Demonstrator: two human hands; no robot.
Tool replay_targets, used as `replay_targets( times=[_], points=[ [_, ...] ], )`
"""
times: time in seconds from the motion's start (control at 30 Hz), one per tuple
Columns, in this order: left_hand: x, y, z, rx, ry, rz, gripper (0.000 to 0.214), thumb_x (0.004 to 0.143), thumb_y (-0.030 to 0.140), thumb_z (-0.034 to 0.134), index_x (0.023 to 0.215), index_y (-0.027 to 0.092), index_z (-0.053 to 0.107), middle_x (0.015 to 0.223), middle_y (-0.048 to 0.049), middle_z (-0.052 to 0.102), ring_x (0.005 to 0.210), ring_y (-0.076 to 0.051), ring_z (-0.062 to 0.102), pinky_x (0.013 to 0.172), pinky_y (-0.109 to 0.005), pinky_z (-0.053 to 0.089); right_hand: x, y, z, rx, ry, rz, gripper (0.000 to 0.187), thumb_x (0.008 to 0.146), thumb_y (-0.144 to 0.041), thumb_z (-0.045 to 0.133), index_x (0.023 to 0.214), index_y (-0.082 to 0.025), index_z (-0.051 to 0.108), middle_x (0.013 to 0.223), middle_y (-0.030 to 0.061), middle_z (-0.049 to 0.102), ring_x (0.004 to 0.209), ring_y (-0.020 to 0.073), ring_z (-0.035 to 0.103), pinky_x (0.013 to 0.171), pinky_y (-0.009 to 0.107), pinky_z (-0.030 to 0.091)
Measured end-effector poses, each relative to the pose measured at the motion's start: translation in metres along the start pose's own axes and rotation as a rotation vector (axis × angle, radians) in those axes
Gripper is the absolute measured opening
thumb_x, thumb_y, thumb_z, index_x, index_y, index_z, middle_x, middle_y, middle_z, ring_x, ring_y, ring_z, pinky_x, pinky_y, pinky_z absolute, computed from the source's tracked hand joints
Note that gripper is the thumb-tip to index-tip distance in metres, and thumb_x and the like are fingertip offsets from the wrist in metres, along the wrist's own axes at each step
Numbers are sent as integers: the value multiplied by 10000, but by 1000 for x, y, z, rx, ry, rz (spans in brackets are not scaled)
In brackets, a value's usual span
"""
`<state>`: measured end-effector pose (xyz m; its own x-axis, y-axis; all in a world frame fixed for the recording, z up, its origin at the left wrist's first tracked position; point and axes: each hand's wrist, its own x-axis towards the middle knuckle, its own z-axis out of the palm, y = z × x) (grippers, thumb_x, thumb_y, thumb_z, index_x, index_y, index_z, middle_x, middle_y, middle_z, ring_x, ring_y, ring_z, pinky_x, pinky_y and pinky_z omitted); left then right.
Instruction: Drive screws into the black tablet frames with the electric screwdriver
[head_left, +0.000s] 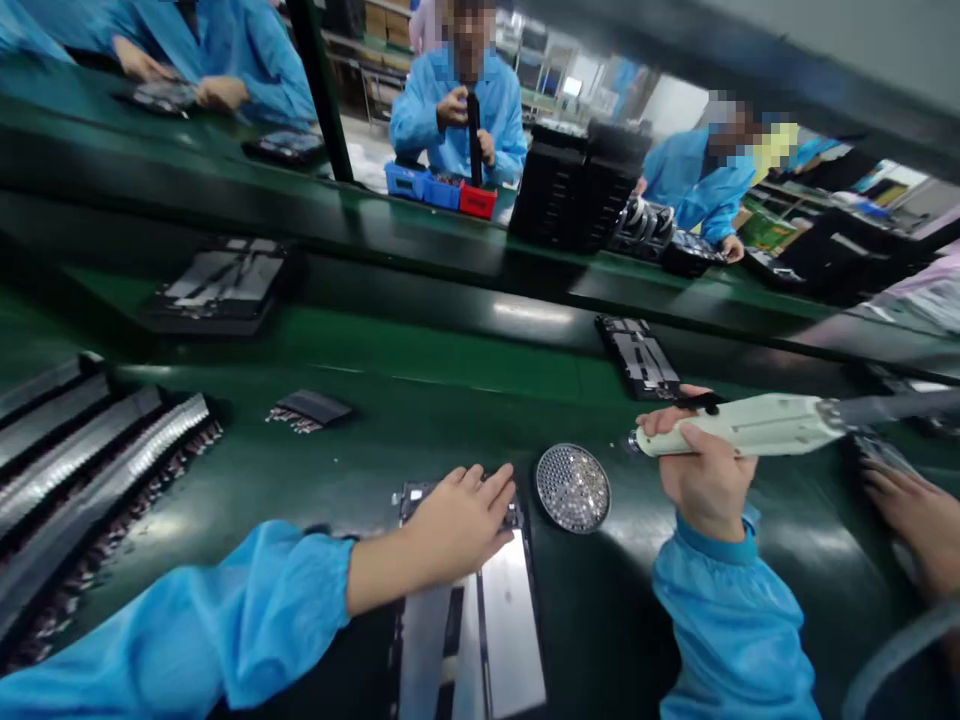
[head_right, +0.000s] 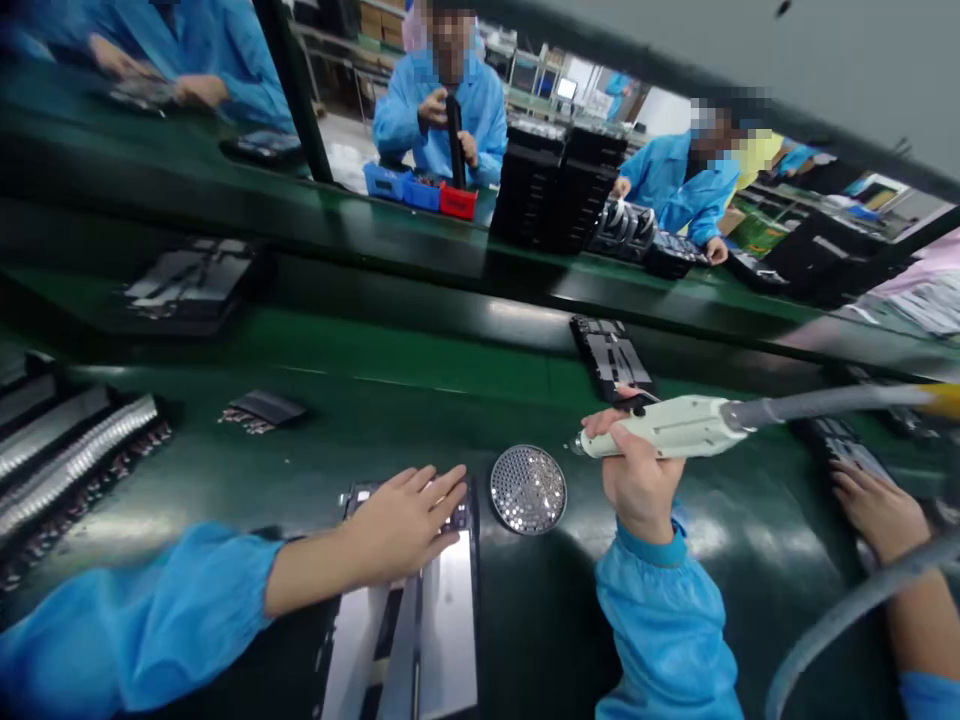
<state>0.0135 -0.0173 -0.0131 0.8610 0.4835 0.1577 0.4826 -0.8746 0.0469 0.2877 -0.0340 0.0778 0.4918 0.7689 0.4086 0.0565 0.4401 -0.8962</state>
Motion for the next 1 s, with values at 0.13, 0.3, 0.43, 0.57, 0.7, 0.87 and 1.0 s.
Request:
replay_targets(
  times=[0.13, 0.3, 0.43, 0.57, 0.7, 0.87, 1.0],
  points=[
    [-20, 27, 3, 0, 89, -20, 496, 982, 448, 548, 1351, 126, 631, 1384, -271, 612, 1133, -393, 679, 896, -503, 545, -31, -20, 40, 8, -133, -5, 215, 817, -238, 727, 1005, -252, 623, 558, -61, 515, 517, 151, 522, 663, 365, 513],
    [-17, 27, 4, -53, 138, -26, 517, 982, 466, 524, 1335, 103, 629, 1264, -282, 662, 1075, -407, 685, 894, -518, 526, -68, -4, 70, 56, -265, 79, 161, 890, -188, 698, 1031, -246, 644, 584, -51, 531, 524, 151, 538, 616, 346, 498],
    [-15, 28, 3, -75, 167, -29, 510, 992, 455, 503, 1313, 79, 628, 1216, -282, 672, 1056, -399, 676, 876, -501, 510, -77, 11, 74, 70, -352, 152, 216, 890, -120, 644, 1072, -234, 664, 627, -25, 571, 564, 150, 548, 605, 326, 484],
    [-14, 30, 3, -95, 202, -29, 510, 998, 446, 491, 1289, 52, 635, 1178, -289, 677, 1047, -400, 670, 867, -493, 499, -76, 11, 78, 58, -354, 129, 236, 862, -101, 626, 1052, -234, 674, 596, -36, 555, 533, 147, 535, 596, 325, 488],
    [-14, 30, 3, -113, 200, -33, 519, 998, 451, 499, 1281, 40, 642, 1170, -287, 676, 1038, -394, 668, 862, -485, 489, -75, 10, 82, 3, -346, 121, 220, 849, -107, 625, 1020, -238, 670, 575, -45, 551, 502, 148, 527, 578, 325, 488],
    [-14, 30, 1, -106, 189, -38, 505, 1014, 430, 485, 1297, 39, 632, 1176, -267, 679, 1044, -374, 668, 877, -467, 473, -77, 13, 83, -7, -347, 83, 233, 841, -97, 616, 1034, -219, 664, 575, -46, 555, 497, 147, 530, 574, 327, 493],
    [-14, 30, 1, -99, 201, -44, 512, 1012, 436, 482, 1293, 35, 632, 1168, -259, 683, 1030, -370, 670, 886, -468, 470, -79, 14, 84, 27, -345, 86, 260, 833, -71, 611, 1037, -215, 684, 585, -42, 560, 509, 147, 537, 577, 324, 495]
  ],
)
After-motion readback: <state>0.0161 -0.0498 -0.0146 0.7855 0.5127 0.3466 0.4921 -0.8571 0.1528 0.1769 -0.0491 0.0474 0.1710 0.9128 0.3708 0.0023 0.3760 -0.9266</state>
